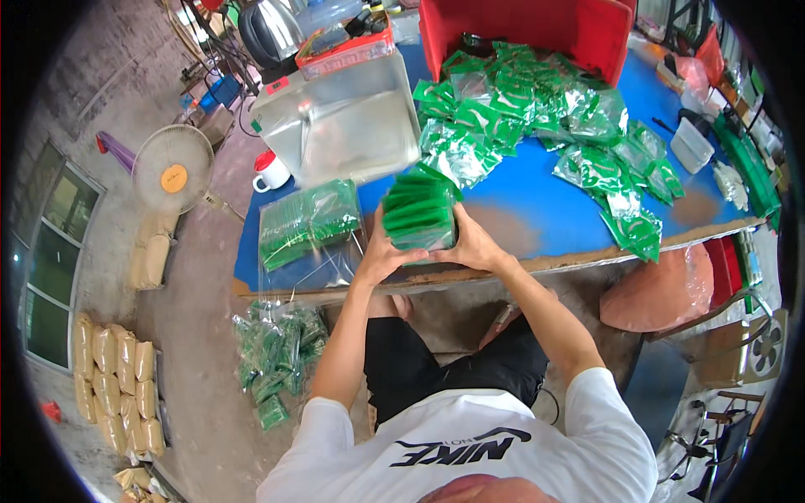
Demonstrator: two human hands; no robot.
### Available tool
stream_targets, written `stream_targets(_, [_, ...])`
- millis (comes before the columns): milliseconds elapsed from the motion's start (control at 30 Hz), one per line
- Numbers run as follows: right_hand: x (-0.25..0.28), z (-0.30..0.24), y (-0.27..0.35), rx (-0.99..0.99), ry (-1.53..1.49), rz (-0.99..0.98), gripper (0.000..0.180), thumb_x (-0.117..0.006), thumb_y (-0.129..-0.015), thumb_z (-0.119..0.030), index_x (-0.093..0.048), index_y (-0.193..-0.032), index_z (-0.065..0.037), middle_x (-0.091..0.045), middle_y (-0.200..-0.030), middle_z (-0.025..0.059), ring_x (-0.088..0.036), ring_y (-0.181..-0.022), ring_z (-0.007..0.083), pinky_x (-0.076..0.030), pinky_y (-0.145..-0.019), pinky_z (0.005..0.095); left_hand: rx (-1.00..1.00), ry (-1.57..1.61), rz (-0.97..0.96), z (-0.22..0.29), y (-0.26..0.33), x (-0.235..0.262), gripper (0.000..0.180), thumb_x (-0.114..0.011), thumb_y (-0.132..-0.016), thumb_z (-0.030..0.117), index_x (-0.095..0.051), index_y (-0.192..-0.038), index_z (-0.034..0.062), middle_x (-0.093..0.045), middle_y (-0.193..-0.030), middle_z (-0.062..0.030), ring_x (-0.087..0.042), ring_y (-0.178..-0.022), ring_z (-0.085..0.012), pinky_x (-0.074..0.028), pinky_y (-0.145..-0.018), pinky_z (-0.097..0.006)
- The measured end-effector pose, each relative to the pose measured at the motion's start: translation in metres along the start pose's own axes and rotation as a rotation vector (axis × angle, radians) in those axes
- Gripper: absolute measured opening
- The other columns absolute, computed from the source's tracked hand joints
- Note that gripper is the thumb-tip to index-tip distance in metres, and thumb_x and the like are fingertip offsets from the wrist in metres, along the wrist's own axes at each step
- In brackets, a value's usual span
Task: The recorder is counting green sachets and placing them into larger plastic bags.
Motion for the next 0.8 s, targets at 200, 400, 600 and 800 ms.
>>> stream_targets(200, [-0.002,-0.005,-0.005,-0.1,-0.046,-0.073,0.092,-0.089,-0.066,-0.032,-0.035,-0.135,-0.002,-0.057,-0.122,0.0281,-0.056,-0.116,0.045,-0.046,-0.096,0.0477,-0.015,0.291,0.125,-0.002,0.001,0.004,0.134,-0.093,-0.064,0.007,0.0,-0.16,0.0143,-0.033,-0.154,-0.0108,-0.04,-0.137,-0.0216,-0.038,-0.111,-0.038])
stream_targets(400, [-0.003,-0.006,-0.002,0.022,0.055,-0.034,0.103,-0.089,-0.066,-0.031,-0.027,-0.142,0.0,-0.055,-0.128,0.0292,-0.054,-0.122,0.045,-0.045,-0.1,0.0472,0.058,0.219,0.046,-0.006,0.009,-0.003,0.127,-0.091,-0.068,0.011,-0.002,-0.159,0.0068,-0.037,-0.152,-0.0106,-0.042,-0.136,-0.0213,-0.038,-0.112,-0.036])
stream_targets(600, [-0.007,-0.001,-0.001,-0.021,-0.027,-0.099,0.109,-0.089,-0.068,-0.027,-0.019,-0.148,-0.005,-0.052,-0.133,0.0283,-0.05,-0.126,0.0467,-0.044,-0.103,0.0482,0.026,0.305,0.074,0.006,0.005,-0.015,0.123,-0.09,-0.07,0.013,-0.005,-0.16,0.0091,-0.041,-0.148,-0.0099,-0.044,-0.135,-0.0221,-0.037,-0.112,-0.037])
stream_targets(800, [0.006,-0.018,0.007,0.125,0.08,-0.021,0.106,-0.088,-0.068,-0.026,-0.022,-0.148,-0.006,-0.052,-0.133,0.0278,-0.049,-0.127,0.0466,-0.043,-0.103,0.0489,0.06,0.274,0.093,-0.008,0.004,-0.012,0.121,-0.088,-0.071,0.008,-0.006,-0.16,0.0097,-0.042,-0.149,-0.0088,-0.043,-0.135,-0.0219,-0.038,-0.112,-0.038])
Point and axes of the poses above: each hand's wrist, its own y-axis away from the middle knuckle, its own x-axis out of the back of the hand, z = x × y, the point moved 6 cm from there along -y, towards the middle knuckle
